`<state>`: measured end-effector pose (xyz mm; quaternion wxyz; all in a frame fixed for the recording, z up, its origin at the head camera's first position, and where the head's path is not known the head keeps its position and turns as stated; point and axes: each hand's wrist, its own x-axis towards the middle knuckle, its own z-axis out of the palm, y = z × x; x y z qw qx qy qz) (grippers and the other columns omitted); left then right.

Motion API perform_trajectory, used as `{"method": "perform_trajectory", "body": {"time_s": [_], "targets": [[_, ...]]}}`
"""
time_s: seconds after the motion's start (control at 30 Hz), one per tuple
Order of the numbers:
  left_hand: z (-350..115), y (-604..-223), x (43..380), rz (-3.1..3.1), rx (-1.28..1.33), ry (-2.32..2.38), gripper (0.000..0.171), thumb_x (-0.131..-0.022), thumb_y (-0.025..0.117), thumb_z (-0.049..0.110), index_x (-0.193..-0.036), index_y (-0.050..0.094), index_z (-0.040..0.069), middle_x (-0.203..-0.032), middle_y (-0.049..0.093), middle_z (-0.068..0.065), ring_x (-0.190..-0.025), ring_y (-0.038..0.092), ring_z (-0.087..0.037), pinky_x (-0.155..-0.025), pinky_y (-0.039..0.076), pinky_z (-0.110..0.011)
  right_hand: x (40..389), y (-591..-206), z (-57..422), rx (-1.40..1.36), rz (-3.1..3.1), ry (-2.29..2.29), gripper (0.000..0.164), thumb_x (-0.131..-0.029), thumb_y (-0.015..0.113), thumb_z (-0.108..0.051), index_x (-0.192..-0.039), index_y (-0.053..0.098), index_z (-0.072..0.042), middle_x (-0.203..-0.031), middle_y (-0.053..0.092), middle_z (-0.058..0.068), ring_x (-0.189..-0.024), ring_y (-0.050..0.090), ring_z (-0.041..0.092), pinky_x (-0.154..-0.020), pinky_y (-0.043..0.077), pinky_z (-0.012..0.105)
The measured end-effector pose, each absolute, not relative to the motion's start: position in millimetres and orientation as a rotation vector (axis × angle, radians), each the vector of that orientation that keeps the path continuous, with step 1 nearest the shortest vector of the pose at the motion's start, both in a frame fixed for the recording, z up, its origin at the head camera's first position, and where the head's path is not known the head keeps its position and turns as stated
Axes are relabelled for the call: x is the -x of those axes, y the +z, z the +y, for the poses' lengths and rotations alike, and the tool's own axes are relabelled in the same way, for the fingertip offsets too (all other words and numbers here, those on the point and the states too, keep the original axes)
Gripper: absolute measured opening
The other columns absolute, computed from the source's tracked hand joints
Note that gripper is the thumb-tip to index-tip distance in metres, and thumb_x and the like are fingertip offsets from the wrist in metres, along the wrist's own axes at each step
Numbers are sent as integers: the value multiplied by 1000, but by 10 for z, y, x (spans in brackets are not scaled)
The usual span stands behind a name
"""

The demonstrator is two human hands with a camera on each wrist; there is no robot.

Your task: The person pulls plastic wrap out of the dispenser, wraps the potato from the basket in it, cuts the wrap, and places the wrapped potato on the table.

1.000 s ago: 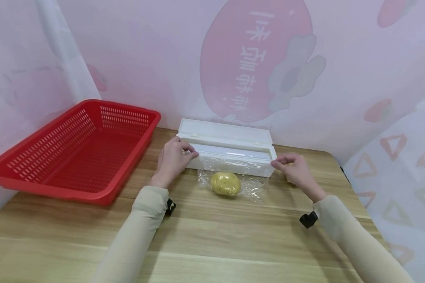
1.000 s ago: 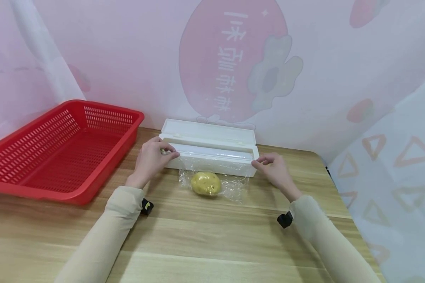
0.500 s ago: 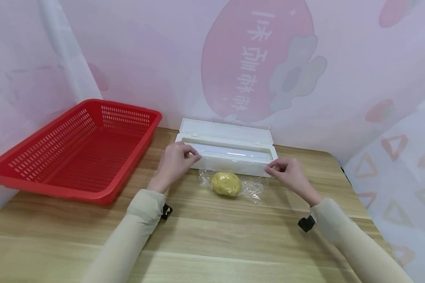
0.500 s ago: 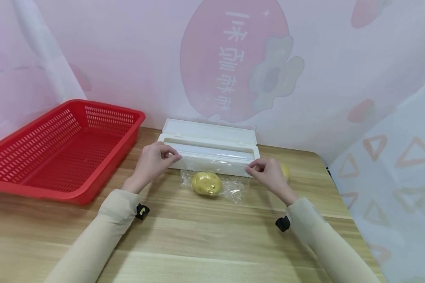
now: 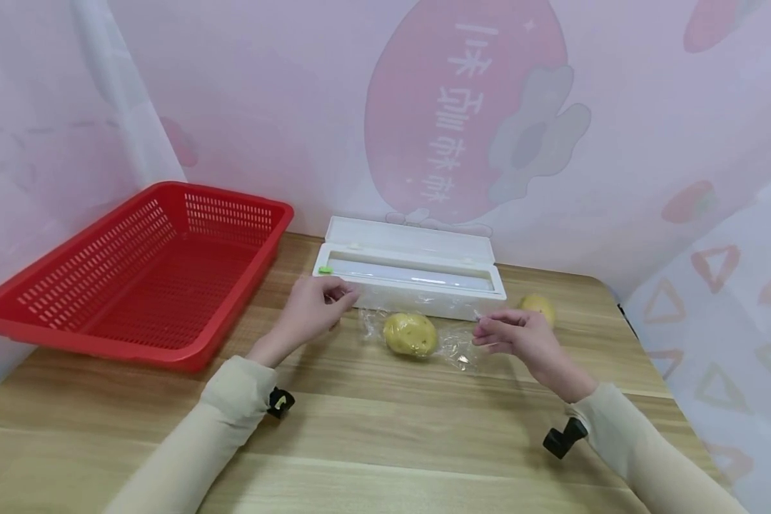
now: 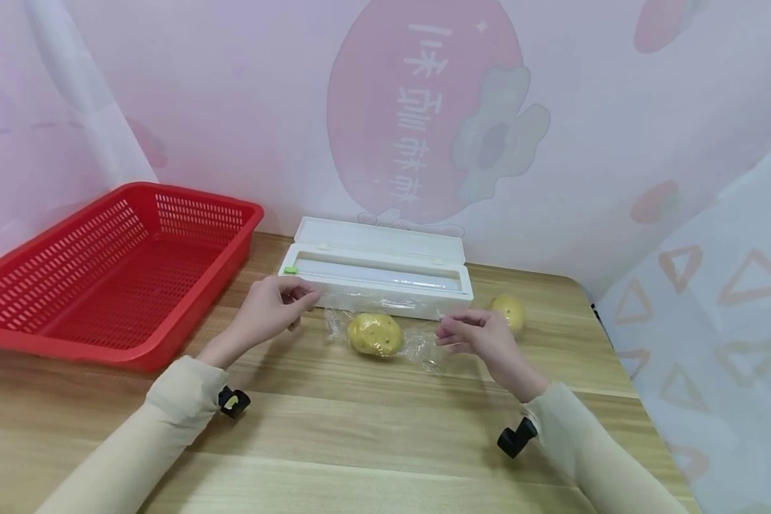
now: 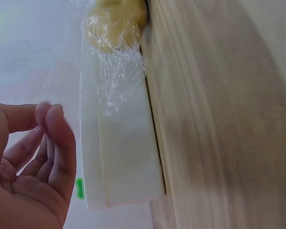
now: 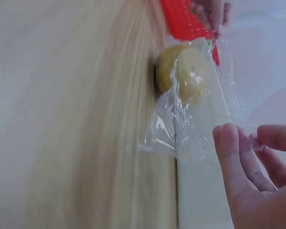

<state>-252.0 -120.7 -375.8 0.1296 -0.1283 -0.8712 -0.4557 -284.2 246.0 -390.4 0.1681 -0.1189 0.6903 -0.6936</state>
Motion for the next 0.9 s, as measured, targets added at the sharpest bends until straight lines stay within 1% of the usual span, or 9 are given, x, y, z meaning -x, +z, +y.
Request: {"method": "perform_trajectory", "body": {"time_s": [0.07, 0.13, 0.2, 0.3, 0.4, 0.47, 0.63, 0.77, 0.9], "targets": [[-1228, -3756, 2484, -2534, 365, -1480, 16, -94, 68, 14, -97, 74, -1, -76, 69, -7, -56, 62, -20, -52, 54, -34, 2807, -3910, 2472, 316, 1867, -2006, 34, -94, 65, 0, -118, 54, 22, -102, 68, 27, -91, 70, 32, -84, 53, 44], [-1244, -3753, 2456, -2527, 366, -1620, 18, -95, 67, 13, -99, 73, -4, -78, 69, -9, -57, 64, -24, -53, 56, -36, 2781, -3916, 2487, 303, 1793, -2025, 28, -94, 64, 0, -115, 58, 19, -104, 67, 28, -93, 69, 32, -88, 51, 46], [-1249, -3745, 2432, -2520, 365, -1727, 23, -96, 66, 16, -99, 72, -5, -81, 70, -11, -61, 66, -28, -57, 57, -39, 2764, -3928, 2501, 281, 1737, -2040, 22, -96, 61, -3, -110, 62, 15, -104, 67, 27, -94, 68, 32, -91, 49, 48], [-1239, -3736, 2401, -2508, 330, -1885, 35, -99, 62, 25, -99, 71, -9, -87, 71, -19, -65, 69, -33, -61, 58, -44, 2747, -3953, 2514, 233, 1689, -2054, 16, -99, 59, -8, -103, 66, 5, -101, 69, 23, -94, 69, 30, -93, 48, 48], [-1229, -3742, 2385, -2505, 242, -1993, 40, -99, 62, 28, -98, 71, -11, -90, 70, -26, -66, 70, -33, -64, 57, -47, 2740, -3986, 2519, 212, 1686, -2037, 14, -100, 58, -8, -101, 69, 1, -98, 70, 20, -93, 69, 29, -94, 47, 47], [-1229, -3751, 2382, -2517, 185, -2017, 36, -96, 67, 25, -97, 72, -11, -90, 70, -26, -66, 70, -32, -66, 57, -48, 2739, -4012, 2525, 215, 1697, -2015, 13, -97, 60, -3, -100, 71, 3, -97, 70, 20, -92, 70, 29, -94, 47, 47], [-1239, -3794, 2401, -2618, 160, -1989, 19, -86, 78, 13, -95, 76, -4, -88, 71, -23, -68, 71, -29, -71, 57, -49, 2746, -4063, 2544, 209, 1775, -1945, 13, -89, 66, 8, -101, 70, 10, -97, 70, 23, -91, 70, 30, -92, 49, 45], [-1250, -3830, 2425, -2788, 248, -1768, 17, -83, 81, 13, -95, 78, 2, -80, 73, -13, -66, 70, -21, -70, 58, -40, 2756, -4083, 2542, 268, 2042, -1733, 26, -82, 78, 0, -104, 70, 10, -97, 71, 18, -89, 69, 25, -85, 54, 37], [-1267, -3849, 2450, -2904, 342, -1504, 20, -81, 82, 18, -97, 79, 6, -69, 71, 0, -64, 69, -15, -70, 55, -32, 2770, -4097, 2527, 357, 2302, -1505, 33, -78, 84, -8, -106, 73, 4, -98, 72, 13, -86, 66, 18, -75, 55, 32]]}}
